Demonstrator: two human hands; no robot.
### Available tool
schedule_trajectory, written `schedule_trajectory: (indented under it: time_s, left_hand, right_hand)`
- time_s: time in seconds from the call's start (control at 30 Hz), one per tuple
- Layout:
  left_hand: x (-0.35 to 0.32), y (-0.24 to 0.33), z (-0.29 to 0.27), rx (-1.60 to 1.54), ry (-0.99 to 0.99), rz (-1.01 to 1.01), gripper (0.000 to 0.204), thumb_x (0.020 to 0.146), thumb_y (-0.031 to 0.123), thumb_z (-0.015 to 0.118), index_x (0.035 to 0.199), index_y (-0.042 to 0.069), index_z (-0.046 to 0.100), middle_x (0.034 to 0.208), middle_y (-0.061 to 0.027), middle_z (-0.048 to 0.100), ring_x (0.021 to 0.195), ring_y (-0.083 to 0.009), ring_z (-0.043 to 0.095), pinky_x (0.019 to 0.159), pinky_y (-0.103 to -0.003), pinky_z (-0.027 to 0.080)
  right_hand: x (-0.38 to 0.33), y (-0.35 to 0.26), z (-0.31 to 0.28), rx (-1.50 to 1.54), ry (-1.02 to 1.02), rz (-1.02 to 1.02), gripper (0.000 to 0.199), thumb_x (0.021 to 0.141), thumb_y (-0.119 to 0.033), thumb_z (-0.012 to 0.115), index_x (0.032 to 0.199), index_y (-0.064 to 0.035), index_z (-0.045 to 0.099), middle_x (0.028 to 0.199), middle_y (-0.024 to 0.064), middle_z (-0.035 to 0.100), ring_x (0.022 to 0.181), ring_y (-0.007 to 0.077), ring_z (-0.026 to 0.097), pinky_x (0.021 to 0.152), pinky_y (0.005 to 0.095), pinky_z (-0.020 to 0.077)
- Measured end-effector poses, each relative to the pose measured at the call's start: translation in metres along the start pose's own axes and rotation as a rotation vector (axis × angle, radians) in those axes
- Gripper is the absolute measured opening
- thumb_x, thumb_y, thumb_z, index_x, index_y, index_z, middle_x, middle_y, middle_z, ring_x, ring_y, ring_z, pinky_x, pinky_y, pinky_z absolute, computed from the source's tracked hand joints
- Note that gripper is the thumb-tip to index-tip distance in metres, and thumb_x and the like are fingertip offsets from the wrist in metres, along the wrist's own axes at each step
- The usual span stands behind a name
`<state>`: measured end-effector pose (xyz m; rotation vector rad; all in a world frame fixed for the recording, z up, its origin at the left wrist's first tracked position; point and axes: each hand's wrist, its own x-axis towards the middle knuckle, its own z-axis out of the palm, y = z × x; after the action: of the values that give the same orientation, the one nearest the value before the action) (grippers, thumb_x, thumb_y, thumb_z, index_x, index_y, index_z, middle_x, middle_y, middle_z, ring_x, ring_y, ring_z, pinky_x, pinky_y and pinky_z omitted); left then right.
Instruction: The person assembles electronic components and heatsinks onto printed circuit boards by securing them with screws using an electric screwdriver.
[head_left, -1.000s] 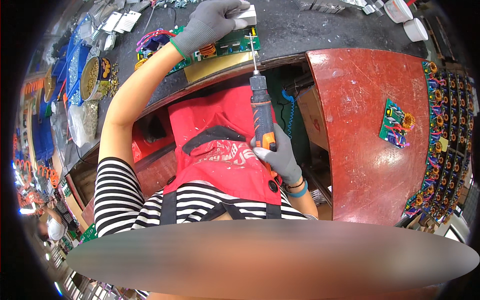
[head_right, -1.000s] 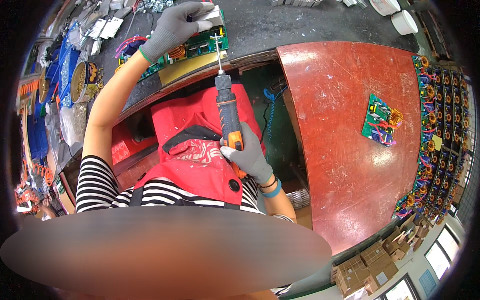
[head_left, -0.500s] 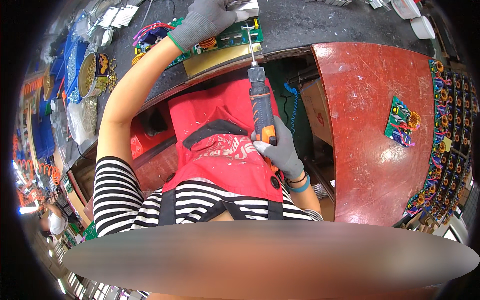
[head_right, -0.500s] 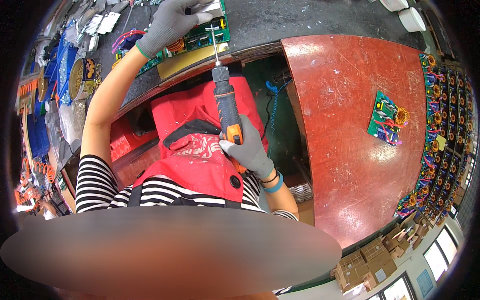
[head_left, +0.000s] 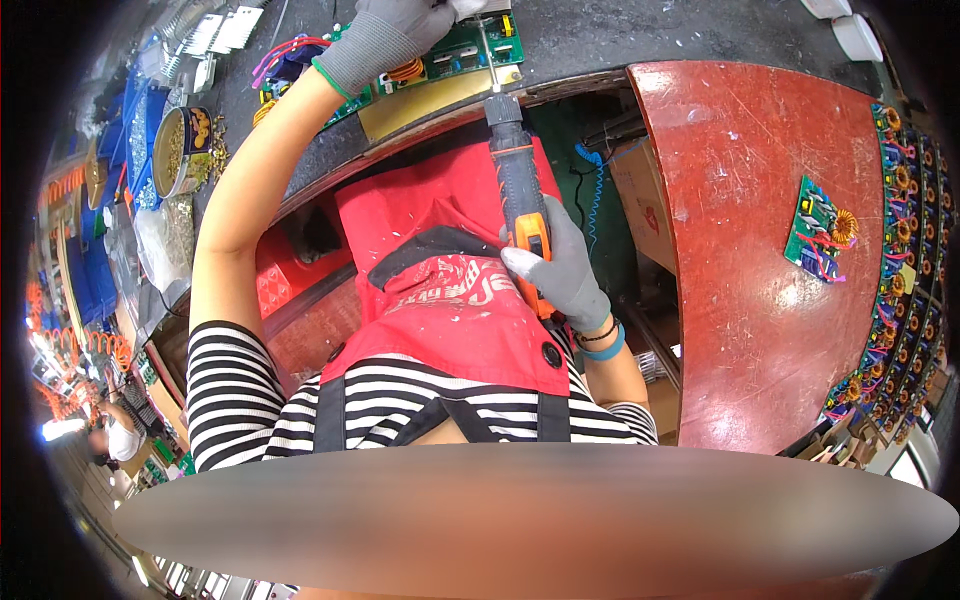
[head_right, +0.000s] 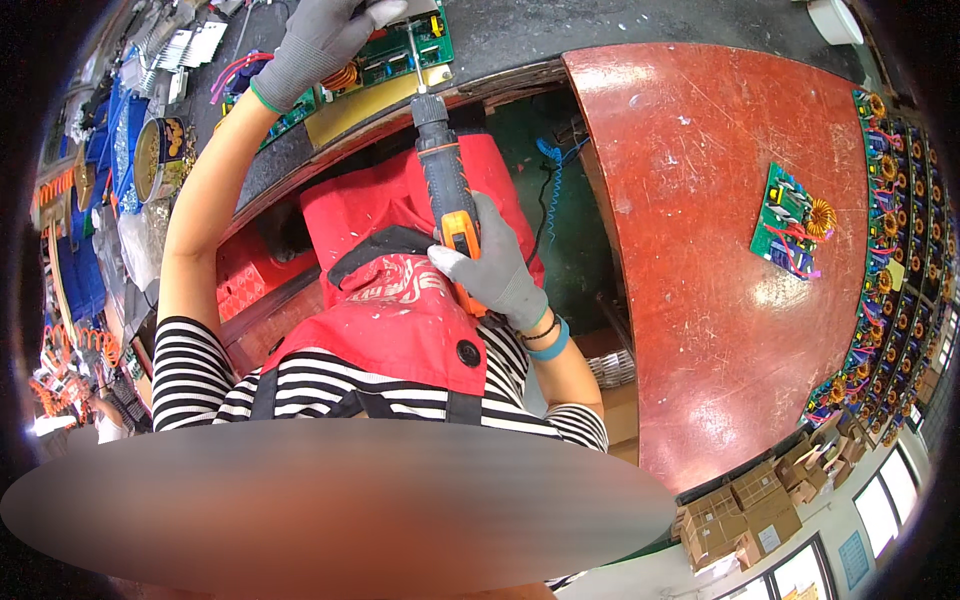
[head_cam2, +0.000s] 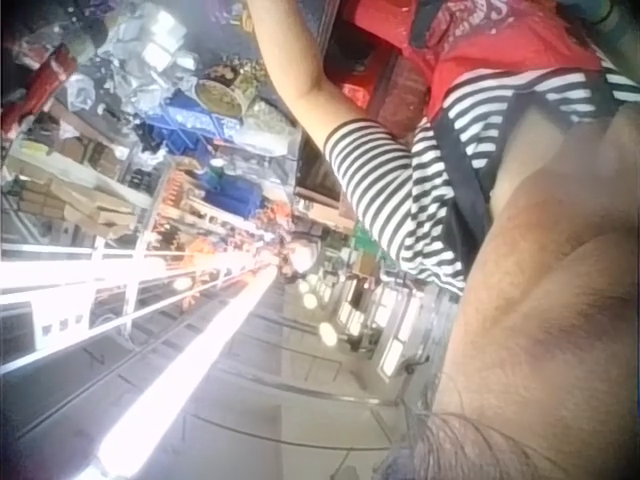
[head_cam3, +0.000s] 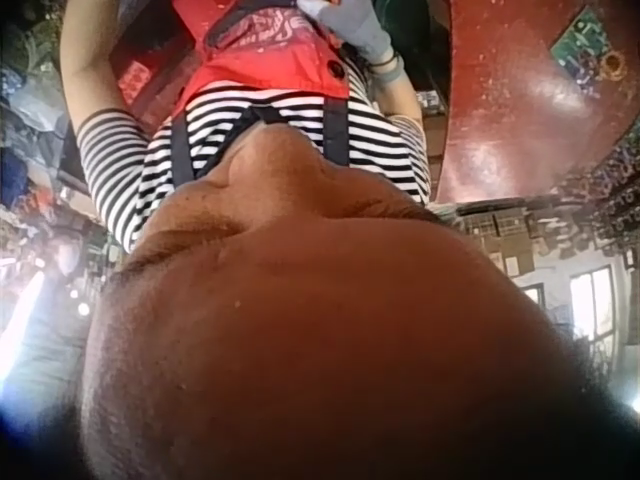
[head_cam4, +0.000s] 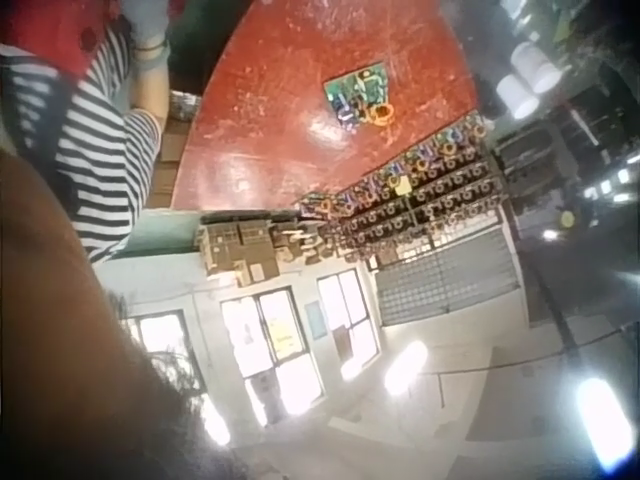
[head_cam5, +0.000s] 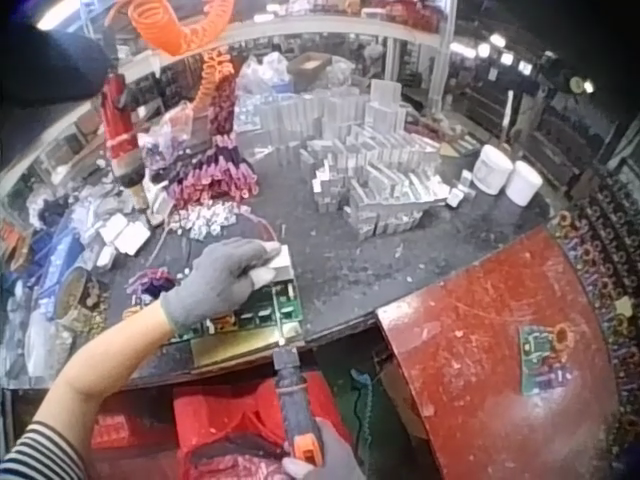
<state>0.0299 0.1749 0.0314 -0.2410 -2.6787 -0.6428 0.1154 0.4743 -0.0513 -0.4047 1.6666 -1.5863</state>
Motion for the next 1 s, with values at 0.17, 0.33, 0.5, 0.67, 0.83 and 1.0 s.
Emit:
schedule_trajectory:
  time_s: [0.17, 0.33, 0.5, 0.67, 0.83, 1.0]
  left_hand:
    - [0.001, -0.001, 0.002, -0.028, -0.005, -0.033, 0.026, 0.09, 0.016, 0.068, 0.111, 0.001, 0.069, 0.102, -0.0208, 0.069, 0.094, -0.0366, 0.068, 0.079, -0.04, 0.054]
    - [0.0, -0.001, 0.002, -0.039, -0.019, -0.068, 0.027, 0.09, 0.016, 0.069, 0.112, 0.001, 0.069, 0.101, -0.0207, 0.069, 0.091, -0.0358, 0.068, 0.078, -0.039, 0.053]
    - [-0.001, -0.001, 0.002, -0.029, -0.024, -0.088, 0.029, 0.089, 0.017, 0.071, 0.113, 0.0, 0.069, 0.1, -0.0204, 0.069, 0.091, -0.0345, 0.068, 0.078, -0.038, 0.053]
    - [-0.004, -0.002, 0.002, -0.098, 0.018, -0.054, 0.031, 0.089, 0.015, 0.072, 0.115, -0.001, 0.069, 0.103, -0.021, 0.07, 0.095, -0.034, 0.069, 0.082, -0.037, 0.054]
    - [-0.002, 0.0, 0.002, -0.117, -0.006, -0.079, 0.031, 0.089, 0.014, 0.072, 0.115, -0.002, 0.069, 0.104, -0.0216, 0.07, 0.095, -0.0315, 0.07, 0.082, -0.035, 0.054]
    - [-0.006, -0.01, 0.008, -0.265, -0.026, -0.182, 0.03, 0.089, 0.008, 0.073, 0.115, -0.004, 0.067, 0.104, -0.0189, 0.072, 0.096, -0.0198, 0.069, 0.084, -0.031, 0.053]
  right_hand:
    - [0.005, 0.006, -0.003, -0.031, 0.026, -0.003, 0.053, 0.077, -0.018, 0.079, 0.119, -0.001, 0.053, 0.093, 0.0113, 0.064, 0.083, 0.0213, 0.063, 0.077, 0.0353, 0.0511]
    - [0.006, 0.011, -0.005, -0.079, 0.026, -0.012, 0.064, 0.076, -0.02, 0.081, 0.128, -0.0004, 0.05, 0.099, 0.0136, 0.064, 0.087, 0.0229, 0.063, 0.08, 0.0362, 0.051]
    - [0.004, 0.009, -0.003, -0.067, 0.016, -0.02, 0.076, 0.075, -0.018, 0.083, 0.138, 0.0001, 0.045, 0.106, 0.0148, 0.064, 0.092, 0.0235, 0.063, 0.084, 0.0361, 0.051]
    - [0.001, 0.006, -0.005, 0.158, -0.086, -0.002, 0.074, 0.074, -0.005, 0.073, 0.141, 0.0001, 0.042, 0.109, 0.0097, 0.062, 0.091, 0.015, 0.062, 0.08, 0.0311, 0.0522]
    - [0.003, 0.014, 0.0, 0.477, -0.153, 0.071, 0.08, 0.075, -0.002, 0.072, 0.147, -0.0003, 0.036, 0.108, 0.0087, 0.061, 0.086, 0.0157, 0.063, 0.077, 0.0305, 0.0542]
    - [0.005, 0.014, 0.004, 0.407, -0.099, 0.024, 0.077, 0.077, 0.001, 0.072, 0.147, -0.0004, 0.037, 0.101, 0.0075, 0.061, 0.081, 0.0136, 0.063, 0.074, 0.0299, 0.0547]
